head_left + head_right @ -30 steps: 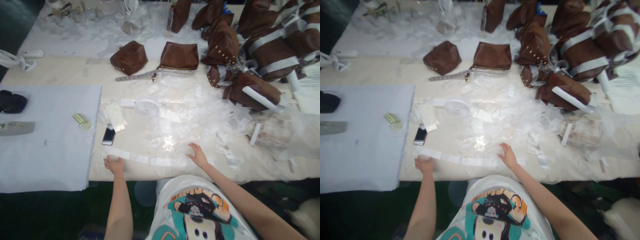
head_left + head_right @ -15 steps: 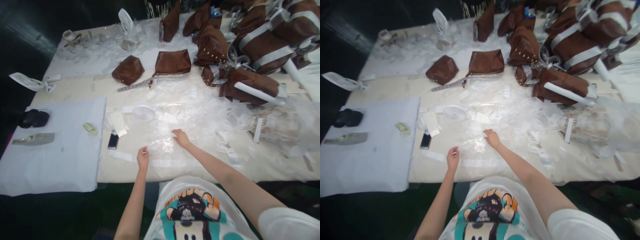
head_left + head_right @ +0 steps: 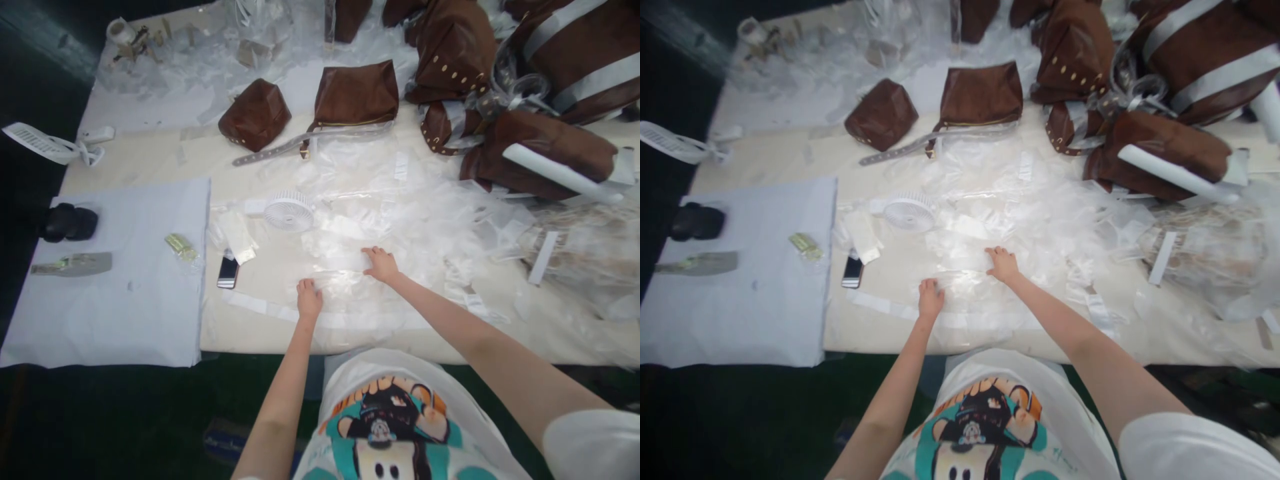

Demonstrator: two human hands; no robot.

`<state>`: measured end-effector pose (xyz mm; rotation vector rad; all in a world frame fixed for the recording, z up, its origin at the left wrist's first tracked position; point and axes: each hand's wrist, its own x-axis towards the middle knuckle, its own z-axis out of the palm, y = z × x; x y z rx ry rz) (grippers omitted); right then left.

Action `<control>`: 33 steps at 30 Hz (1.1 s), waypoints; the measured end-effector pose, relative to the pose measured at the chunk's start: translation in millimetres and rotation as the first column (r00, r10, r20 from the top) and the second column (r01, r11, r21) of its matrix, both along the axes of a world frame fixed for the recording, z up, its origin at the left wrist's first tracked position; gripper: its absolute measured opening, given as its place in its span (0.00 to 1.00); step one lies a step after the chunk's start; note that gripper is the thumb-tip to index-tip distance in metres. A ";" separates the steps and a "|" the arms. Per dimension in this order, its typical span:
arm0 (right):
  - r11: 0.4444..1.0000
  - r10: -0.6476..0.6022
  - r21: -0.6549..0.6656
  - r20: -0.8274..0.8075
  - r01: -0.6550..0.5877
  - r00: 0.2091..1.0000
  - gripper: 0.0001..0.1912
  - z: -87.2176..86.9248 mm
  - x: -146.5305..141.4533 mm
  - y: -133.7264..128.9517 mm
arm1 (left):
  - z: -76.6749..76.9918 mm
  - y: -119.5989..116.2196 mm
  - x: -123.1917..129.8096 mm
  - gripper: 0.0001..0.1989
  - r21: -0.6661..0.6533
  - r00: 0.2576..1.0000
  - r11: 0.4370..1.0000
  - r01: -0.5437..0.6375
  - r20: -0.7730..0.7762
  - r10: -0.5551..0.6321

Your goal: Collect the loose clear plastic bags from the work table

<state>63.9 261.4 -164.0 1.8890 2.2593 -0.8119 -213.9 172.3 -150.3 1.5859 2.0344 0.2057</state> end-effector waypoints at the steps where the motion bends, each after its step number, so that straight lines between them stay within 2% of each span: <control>1: 1.000 -0.005 -0.004 0.009 0.005 1.000 0.33 0.1 8.4 0.3 | 0.7 2.1 -0.6 0.16 -0.002 1.000 1.000 -0.011 -0.006 0.011; 4: 0.998 -0.060 0.007 0.062 0.060 0.996 0.24 0.9 31.5 1.8 | 5.1 13.0 6.2 0.17 0.017 1.000 1.000 -0.021 -0.010 0.022; 8: 0.953 -0.303 0.058 0.176 0.298 0.936 0.22 4.3 63.1 2.3 | 10.4 31.1 27.8 0.24 0.057 0.999 0.997 0.047 0.017 -0.048; 10: 0.907 -0.421 0.097 0.213 0.410 0.882 0.23 10.3 74.8 0.7 | 10.2 41.5 39.1 0.25 0.059 0.998 0.996 0.067 0.015 -0.068; 13: 0.846 -0.522 0.223 0.157 0.485 0.839 0.31 26.4 74.5 -4.9 | 6.6 60.3 54.1 0.18 0.037 0.999 0.999 -0.012 -0.048 0.014; 15: 0.843 -0.471 0.302 0.015 0.445 0.882 0.35 37.1 58.9 -10.8 | 3.3 74.0 63.8 0.19 0.017 0.988 0.995 -0.102 -0.111 0.103; 17: 0.892 -0.295 0.304 -0.165 0.333 0.941 0.33 41.8 33.1 -18.0 | 0.1 86.3 73.7 0.24 0.001 0.971 0.984 -0.178 -0.162 0.176; 19: 0.954 -0.117 0.229 -0.313 0.195 0.942 0.26 37.4 2.5 -25.2 | -2.6 95.8 82.8 0.28 -0.012 0.955 0.972 -0.234 -0.189 0.227; 21: 0.986 -0.054 0.121 -0.397 0.111 0.916 0.22 25.1 -26.1 -30.9 | -4.8 101.5 89.4 0.29 -0.031 0.948 0.963 -0.268 -0.186 0.257; 23: 0.992 -0.101 0.025 -0.438 0.124 0.893 0.19 9.2 -47.4 -33.5 | -6.4 103.0 92.6 0.27 -0.059 0.950 0.958 -0.282 -0.155 0.270; 26: 0.978 -0.200 -0.047 -0.472 0.202 0.859 0.18 -12.3 -61.4 -32.5 | -7.8 97.3 92.8 0.16 -0.114 0.961 0.955 -0.275 -0.040 0.272; 29: 0.958 -0.271 -0.056 -0.489 0.280 0.829 0.18 -25.6 -57.7 -29.2 | -7.2 84.5 92.1 0.10 -0.136 0.950 0.957 -0.258 0.146 0.277; 33: 0.922 -0.344 -0.067 -0.593 0.381 0.728 0.31 -29.0 -40.2 -27.4 | -2.5 67.8 91.7 0.13 -0.121 0.853 0.954 -0.273 0.427 0.299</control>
